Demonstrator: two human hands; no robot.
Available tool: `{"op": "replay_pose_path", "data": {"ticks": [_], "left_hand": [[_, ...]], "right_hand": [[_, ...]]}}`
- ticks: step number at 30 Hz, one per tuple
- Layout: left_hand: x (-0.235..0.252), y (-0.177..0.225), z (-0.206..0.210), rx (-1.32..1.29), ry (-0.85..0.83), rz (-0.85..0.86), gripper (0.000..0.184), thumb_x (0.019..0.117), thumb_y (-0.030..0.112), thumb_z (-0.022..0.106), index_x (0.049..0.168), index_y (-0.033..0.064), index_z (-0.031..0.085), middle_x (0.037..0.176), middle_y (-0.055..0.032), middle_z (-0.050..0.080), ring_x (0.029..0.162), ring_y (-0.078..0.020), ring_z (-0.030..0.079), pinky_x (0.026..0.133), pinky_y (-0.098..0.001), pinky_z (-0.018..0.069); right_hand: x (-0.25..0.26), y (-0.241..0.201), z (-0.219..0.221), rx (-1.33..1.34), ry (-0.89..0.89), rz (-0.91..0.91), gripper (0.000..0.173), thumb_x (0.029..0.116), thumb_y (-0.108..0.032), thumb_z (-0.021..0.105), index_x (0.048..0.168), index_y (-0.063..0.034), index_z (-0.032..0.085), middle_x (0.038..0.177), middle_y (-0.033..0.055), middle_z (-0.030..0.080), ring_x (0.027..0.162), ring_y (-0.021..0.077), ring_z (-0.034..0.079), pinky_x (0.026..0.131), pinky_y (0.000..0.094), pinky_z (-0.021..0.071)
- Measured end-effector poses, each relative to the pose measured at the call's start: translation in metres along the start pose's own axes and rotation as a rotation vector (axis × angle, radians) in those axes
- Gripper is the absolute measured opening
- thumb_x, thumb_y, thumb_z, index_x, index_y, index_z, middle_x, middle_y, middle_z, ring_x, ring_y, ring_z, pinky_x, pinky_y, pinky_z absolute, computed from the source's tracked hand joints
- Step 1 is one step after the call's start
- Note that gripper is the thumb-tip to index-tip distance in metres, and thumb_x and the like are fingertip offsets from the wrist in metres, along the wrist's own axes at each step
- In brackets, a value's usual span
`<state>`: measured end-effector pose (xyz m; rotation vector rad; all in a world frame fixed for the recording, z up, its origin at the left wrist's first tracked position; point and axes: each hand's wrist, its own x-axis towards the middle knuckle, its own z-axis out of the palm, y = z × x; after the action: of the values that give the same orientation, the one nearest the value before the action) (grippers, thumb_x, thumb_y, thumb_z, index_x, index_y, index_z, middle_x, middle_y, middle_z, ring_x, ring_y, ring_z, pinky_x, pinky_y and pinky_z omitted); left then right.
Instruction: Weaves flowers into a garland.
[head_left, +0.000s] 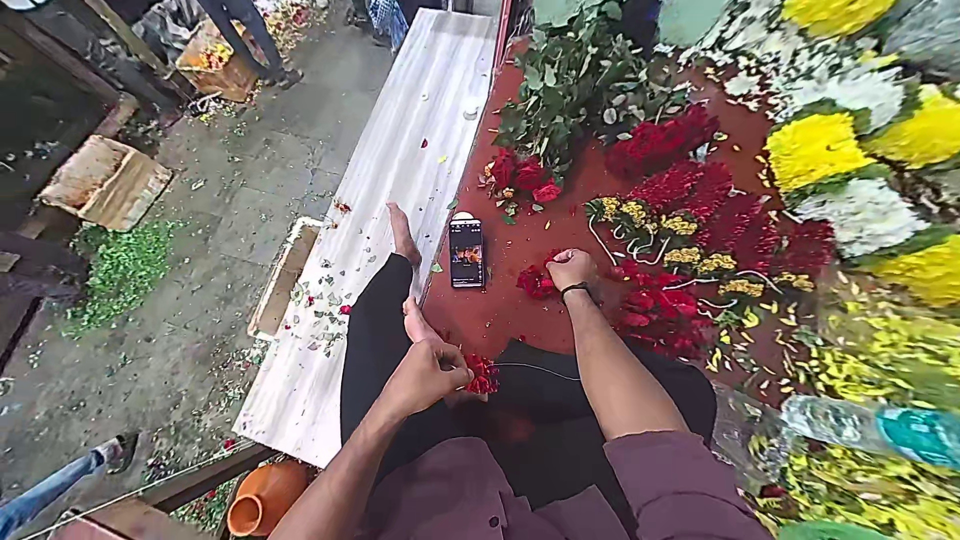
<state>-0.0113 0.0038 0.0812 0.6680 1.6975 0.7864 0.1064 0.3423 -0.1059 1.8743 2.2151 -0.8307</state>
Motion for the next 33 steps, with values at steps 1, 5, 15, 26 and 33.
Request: {"op": "replay_pose_path", "data": {"ticks": [1, 5, 15, 26, 33], "left_hand": [[0.000, -0.002, -0.002, -0.004, 0.005, -0.005, 0.014, 0.0899, 0.024, 0.073, 0.085, 0.0116, 0.076, 0.072, 0.0039, 0.069, 0.061, -0.0049, 0.061, 0.060, -0.0276, 0.0531], [0.008, -0.004, 0.000, 0.006, 0.007, 0.015, 0.014, 0.0894, 0.024, 0.073, 0.084, 0.0112, 0.075, 0.071, 0.0039, 0.068, 0.060, -0.0055, 0.060, 0.060, -0.0284, 0.0516], [0.014, -0.002, 0.025, -0.025, -0.035, 0.082, 0.016, 0.0884, 0.025, 0.072, 0.080, 0.0118, 0.073, 0.069, 0.0037, 0.066, 0.061, -0.0067, 0.059, 0.059, -0.0301, 0.0501], [-0.003, -0.002, 0.015, 0.014, 0.045, 0.016, 0.013, 0.0888, 0.023, 0.073, 0.082, 0.0120, 0.074, 0.072, 0.0043, 0.068, 0.064, -0.0054, 0.060, 0.062, -0.0295, 0.0514], [-0.001, 0.006, 0.016, 0.027, 0.059, 0.019, 0.013, 0.0892, 0.024, 0.073, 0.083, 0.0124, 0.075, 0.075, 0.0046, 0.069, 0.067, -0.0057, 0.062, 0.064, -0.0297, 0.0527]], "right_hand": [[-0.004, -0.003, -0.005, 0.086, 0.004, -0.050, 0.026, 0.0822, -0.025, 0.079, 0.104, -0.0123, 0.077, 0.108, 0.0178, 0.073, 0.107, 0.0407, 0.067, 0.089, 0.0673, 0.0496], [-0.029, 0.004, -0.030, 0.524, -0.095, -0.211, 0.021, 0.0828, -0.005, 0.079, 0.103, -0.0056, 0.076, 0.094, 0.0100, 0.076, 0.068, 0.0189, 0.069, 0.062, 0.0396, 0.0591], [-0.144, 0.009, -0.084, 0.947, -0.242, -0.298, 0.016, 0.0941, -0.005, 0.072, 0.110, -0.0043, 0.074, 0.091, 0.0081, 0.074, 0.062, 0.0131, 0.063, 0.051, 0.0263, 0.0517], [-0.153, 0.017, -0.072, 1.046, -0.313, -0.470, 0.029, 0.0808, 0.012, 0.067, 0.106, -0.0012, 0.075, 0.097, 0.0107, 0.074, 0.072, 0.0161, 0.066, 0.068, 0.0329, 0.0592], [-0.154, 0.017, -0.074, 0.977, -0.217, -0.529, 0.021, 0.0819, 0.003, 0.079, 0.102, -0.0041, 0.077, 0.098, 0.0086, 0.076, 0.080, 0.0193, 0.071, 0.073, 0.0361, 0.0624]]}}
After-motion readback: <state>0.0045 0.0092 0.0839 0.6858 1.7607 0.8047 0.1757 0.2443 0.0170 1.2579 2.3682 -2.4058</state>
